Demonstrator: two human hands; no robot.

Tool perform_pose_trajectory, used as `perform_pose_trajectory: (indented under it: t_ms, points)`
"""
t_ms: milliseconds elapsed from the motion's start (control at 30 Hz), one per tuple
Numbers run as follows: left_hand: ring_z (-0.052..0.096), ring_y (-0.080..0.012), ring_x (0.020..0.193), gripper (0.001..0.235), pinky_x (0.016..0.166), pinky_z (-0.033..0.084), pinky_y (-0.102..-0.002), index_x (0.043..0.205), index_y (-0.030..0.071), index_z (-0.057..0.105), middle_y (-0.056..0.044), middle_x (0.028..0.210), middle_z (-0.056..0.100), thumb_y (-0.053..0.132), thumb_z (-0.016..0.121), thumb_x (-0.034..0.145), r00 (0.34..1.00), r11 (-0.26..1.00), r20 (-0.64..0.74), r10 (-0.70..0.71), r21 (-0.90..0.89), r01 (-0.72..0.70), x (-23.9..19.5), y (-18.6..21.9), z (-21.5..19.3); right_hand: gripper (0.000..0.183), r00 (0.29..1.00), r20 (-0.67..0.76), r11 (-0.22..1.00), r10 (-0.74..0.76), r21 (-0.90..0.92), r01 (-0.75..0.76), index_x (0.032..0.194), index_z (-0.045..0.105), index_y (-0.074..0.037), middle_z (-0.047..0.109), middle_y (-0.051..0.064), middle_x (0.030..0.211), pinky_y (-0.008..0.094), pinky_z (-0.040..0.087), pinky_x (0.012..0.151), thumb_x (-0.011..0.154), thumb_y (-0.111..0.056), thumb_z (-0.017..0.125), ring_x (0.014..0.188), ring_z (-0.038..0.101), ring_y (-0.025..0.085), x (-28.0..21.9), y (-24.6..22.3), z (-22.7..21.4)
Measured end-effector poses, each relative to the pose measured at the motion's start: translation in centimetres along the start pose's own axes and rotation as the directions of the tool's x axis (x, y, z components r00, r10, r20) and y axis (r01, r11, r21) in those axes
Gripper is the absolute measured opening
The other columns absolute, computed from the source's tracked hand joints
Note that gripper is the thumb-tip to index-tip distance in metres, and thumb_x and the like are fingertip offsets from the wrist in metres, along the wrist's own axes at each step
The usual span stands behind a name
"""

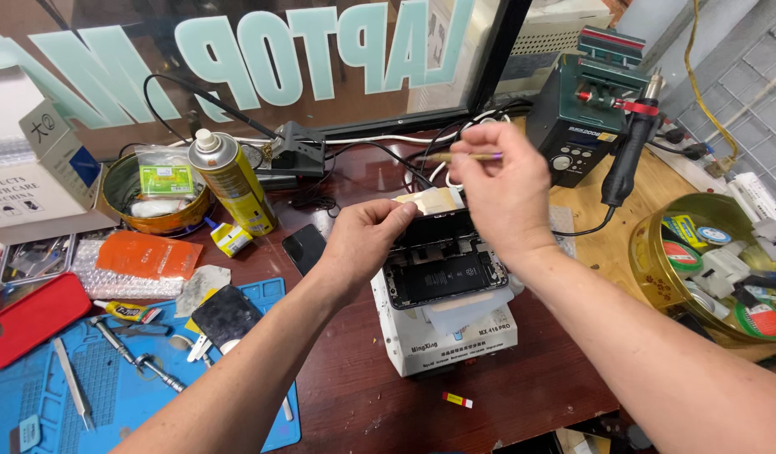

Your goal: The person uses a wooden stick and a screwdriver to pry and remove the screen assembly from a smartphone chassis. They carefully separate the display from the frame, disconnect internal components, and place the removed screen on the workbench.

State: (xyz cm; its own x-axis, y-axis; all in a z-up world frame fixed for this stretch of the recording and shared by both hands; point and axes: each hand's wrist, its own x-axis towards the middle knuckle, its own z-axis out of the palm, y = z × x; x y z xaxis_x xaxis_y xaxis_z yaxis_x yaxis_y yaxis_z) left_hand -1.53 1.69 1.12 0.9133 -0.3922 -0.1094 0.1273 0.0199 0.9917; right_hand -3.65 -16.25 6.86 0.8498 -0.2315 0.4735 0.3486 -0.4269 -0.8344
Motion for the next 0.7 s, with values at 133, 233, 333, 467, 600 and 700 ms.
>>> perform_pose_trajectory:
  t_ms: [133, 233, 333, 467, 600, 700]
  points:
    - [0.057, -0.0039, 0.069, 0.031, 0.062, 0.049, -0.024, 0.093, 0.002, 0.078, 0.002, 0.079, 0.071, 0.029, 0.065, 0.1, 1.0, 0.999, -0.027, -0.002, 0.033, 0.003, -0.4, 0.4, 0.0, 0.019, 0.994, -0.049, 0.99, -0.099, 0.095, 0.104, 0.118, 0.058, 0.002, 0.071, 0.01, 0.108, 0.027, 0.066, 0.084, 0.101, 0.003, 0.066, 0.094, 0.074, 0.015, -0.4, -2.0, -3.3]
    - [0.056, -0.0039, 0.066, 0.03, 0.06, 0.048, -0.024, 0.09, 0.002, 0.077, 0.002, 0.076, 0.07, 0.029, 0.067, 0.098, 0.996, 0.998, -0.086, -0.016, 0.067, 0.022, -0.3, 0.3, 0.2, 0.021, 0.998, -0.036, 0.996, -0.055, 0.074, 0.058, 0.118, 0.057, 0.001, 0.071, 0.009, 0.106, 0.027, 0.066, 0.082, 0.099, 0.002, 0.065, 0.093, 0.074, 0.014, -2.9, -2.9, -5.3]
    - [0.055, -0.0057, 0.065, 0.03, 0.059, 0.048, -0.025, 0.087, 0.0, 0.075, 0.0, 0.075, 0.069, 0.028, 0.07, 0.097, 0.994, 1.0, -0.114, -0.001, 0.012, 0.002, 0.0, 0.1, 0.3, 0.022, 0.999, 0.045, 0.999, 0.029, -0.019, -0.028, 0.115, 0.06, -0.001, 0.073, 0.006, 0.1, 0.025, 0.064, 0.077, 0.094, 0.0, 0.066, 0.09, 0.073, 0.012, -5.1, -2.8, -5.5]
    - [0.055, -0.0063, 0.066, 0.028, 0.06, 0.047, -0.025, 0.088, 0.002, 0.075, 0.001, 0.075, 0.068, 0.029, 0.07, 0.096, 0.992, 1.0, -0.123, 0.004, -0.028, -0.008, 0.3, -0.4, 0.2, 0.023, 0.984, 0.145, 0.974, 0.102, -0.215, -0.07, 0.112, 0.066, -0.003, 0.077, 0.004, 0.095, 0.024, 0.06, 0.068, 0.09, -0.004, 0.07, 0.081, 0.073, 0.01, -6.6, -1.9, -3.5]
    - [0.054, -0.0072, 0.067, 0.037, 0.061, 0.046, -0.026, 0.089, 0.002, 0.076, 0.0, 0.075, 0.067, 0.035, 0.064, 0.099, 0.991, 0.999, -0.133, -0.013, -0.053, 0.006, 0.3, -0.8, 0.4, 0.025, 0.97, 0.182, 0.94, 0.162, -0.326, -0.095, 0.113, 0.068, -0.006, 0.078, 0.004, 0.093, 0.025, 0.059, 0.066, 0.087, -0.006, 0.07, 0.076, 0.075, 0.009, -6.8, -1.2, -2.3]
    - [0.057, -0.0079, 0.072, 0.042, 0.067, 0.048, -0.027, 0.094, 0.003, 0.076, -0.001, 0.08, 0.069, 0.04, 0.059, 0.1, 0.987, 0.996, -0.149, -0.062, -0.07, 0.052, 0.2, -1.0, 0.7, 0.022, 0.972, 0.105, 0.91, 0.211, -0.384, -0.156, 0.11, 0.07, -0.005, 0.078, 0.005, 0.091, 0.028, 0.058, 0.066, 0.088, -0.006, 0.071, 0.074, 0.075, 0.014, -6.6, -0.7, -2.4]
